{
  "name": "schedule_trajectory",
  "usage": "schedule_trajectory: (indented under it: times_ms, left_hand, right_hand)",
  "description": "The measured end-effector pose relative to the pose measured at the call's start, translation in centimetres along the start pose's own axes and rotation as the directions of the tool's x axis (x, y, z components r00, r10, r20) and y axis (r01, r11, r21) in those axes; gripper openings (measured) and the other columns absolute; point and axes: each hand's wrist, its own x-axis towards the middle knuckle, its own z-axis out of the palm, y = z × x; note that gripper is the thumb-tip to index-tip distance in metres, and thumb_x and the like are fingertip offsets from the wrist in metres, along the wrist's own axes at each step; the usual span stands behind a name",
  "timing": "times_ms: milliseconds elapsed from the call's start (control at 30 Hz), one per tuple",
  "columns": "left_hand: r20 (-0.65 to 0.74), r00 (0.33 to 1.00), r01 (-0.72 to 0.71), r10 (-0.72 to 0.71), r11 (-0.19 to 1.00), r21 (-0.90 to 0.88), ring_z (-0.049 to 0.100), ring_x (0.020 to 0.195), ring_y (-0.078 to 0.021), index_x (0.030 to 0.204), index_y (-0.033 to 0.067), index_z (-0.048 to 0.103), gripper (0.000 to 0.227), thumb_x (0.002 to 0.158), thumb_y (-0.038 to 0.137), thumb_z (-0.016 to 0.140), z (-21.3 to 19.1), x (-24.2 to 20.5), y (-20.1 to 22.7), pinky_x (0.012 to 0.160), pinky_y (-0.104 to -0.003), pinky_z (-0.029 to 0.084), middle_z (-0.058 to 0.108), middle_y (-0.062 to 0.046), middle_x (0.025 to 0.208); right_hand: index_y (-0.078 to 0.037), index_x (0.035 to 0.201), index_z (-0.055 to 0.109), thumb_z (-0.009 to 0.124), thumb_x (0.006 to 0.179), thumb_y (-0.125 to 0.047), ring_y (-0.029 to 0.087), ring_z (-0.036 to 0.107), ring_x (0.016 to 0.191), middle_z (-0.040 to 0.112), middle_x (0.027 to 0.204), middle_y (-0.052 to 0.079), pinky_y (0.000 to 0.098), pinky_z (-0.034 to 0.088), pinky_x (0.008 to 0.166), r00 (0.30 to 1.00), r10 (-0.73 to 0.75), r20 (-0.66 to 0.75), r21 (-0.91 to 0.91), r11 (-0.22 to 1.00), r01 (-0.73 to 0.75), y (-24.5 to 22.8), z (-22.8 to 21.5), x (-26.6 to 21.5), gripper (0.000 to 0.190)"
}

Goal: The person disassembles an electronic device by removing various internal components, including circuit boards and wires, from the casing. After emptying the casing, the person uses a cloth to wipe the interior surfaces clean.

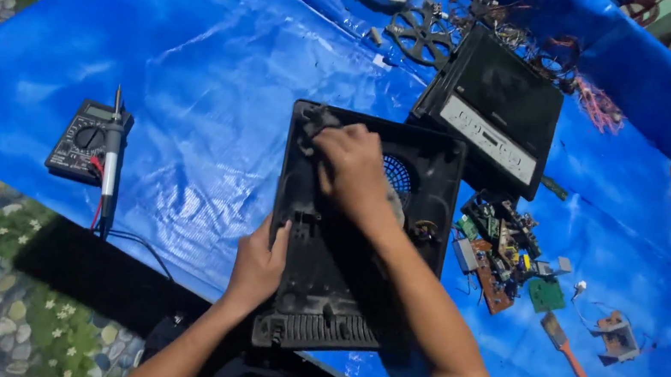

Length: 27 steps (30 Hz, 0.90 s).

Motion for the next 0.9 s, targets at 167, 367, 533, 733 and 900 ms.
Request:
schedule_trajectory:
  times_ms: [167,367,533,733,900]
  left_hand:
    - [-0.024,0.995,0.095,-0.096,0.995,-0.026,0.075,0.078,-0.0360,0.131,-0.0012,0.066,0.040,0.110,0.023,0.042,0.3,0.5,-4.0,0.056,-0.042,0.060,0.075,-0.030,0.090]
    - [0.021,0.996,0.089,-0.089,0.996,-0.013,0.071,0.069,-0.0287,0.120,-0.0030,0.069,0.039,0.111,0.022,0.040,0.0,0.8,-3.5,0.050,-0.034,0.052,0.074,-0.030,0.084]
    - [0.002,0.989,0.145,-0.146,0.988,-0.049,0.070,0.067,-0.0278,0.111,-0.0035,0.070,0.039,0.112,0.022,0.041,-0.7,0.8,-2.7,0.047,-0.031,0.050,0.073,-0.028,0.080]
    - [0.046,0.990,0.137,-0.135,0.990,-0.041,0.072,0.068,-0.0292,0.132,-0.0029,0.065,0.042,0.111,0.024,0.040,0.2,0.2,-3.7,0.050,-0.035,0.056,0.075,-0.028,0.088]
    - [0.034,0.984,0.177,-0.176,0.983,-0.039,0.072,0.072,-0.0339,0.134,-0.0046,0.062,0.041,0.110,0.021,0.041,0.4,0.6,-6.4,0.052,-0.035,0.056,0.074,-0.031,0.090]
  right_hand:
    - [-0.016,0.101,0.075,0.074,0.077,-0.022,0.033,0.064,0.090,0.071,0.096,0.009,0.0431,0.052,0.081,0.963,0.076,0.257,0.176,0.977,-0.124,-3.8,0.8,-1.0,0.026]
    - [-0.012,0.115,0.073,0.074,0.079,-0.015,0.032,0.063,0.104,0.071,0.113,0.011,0.0408,0.050,0.087,0.983,0.044,0.180,0.042,0.998,-0.053,-4.2,0.7,0.0,0.037]
    - [-0.011,0.103,0.077,0.078,0.073,-0.021,0.028,0.067,0.092,0.076,0.099,0.009,0.0382,0.053,0.083,0.936,0.044,0.348,0.081,0.994,-0.077,-4.6,1.8,-0.6,0.032]
    - [-0.008,0.116,0.073,0.074,0.080,-0.008,0.032,0.065,0.104,0.072,0.109,0.012,0.0401,0.055,0.091,0.956,0.235,0.177,0.060,0.967,-0.249,-3.2,0.7,1.7,0.036]
    - [-0.005,0.119,0.073,0.073,0.083,-0.009,0.036,0.068,0.106,0.074,0.107,0.017,0.0459,0.057,0.093,0.865,0.217,0.452,0.224,0.911,-0.345,-4.5,3.0,1.1,0.037]
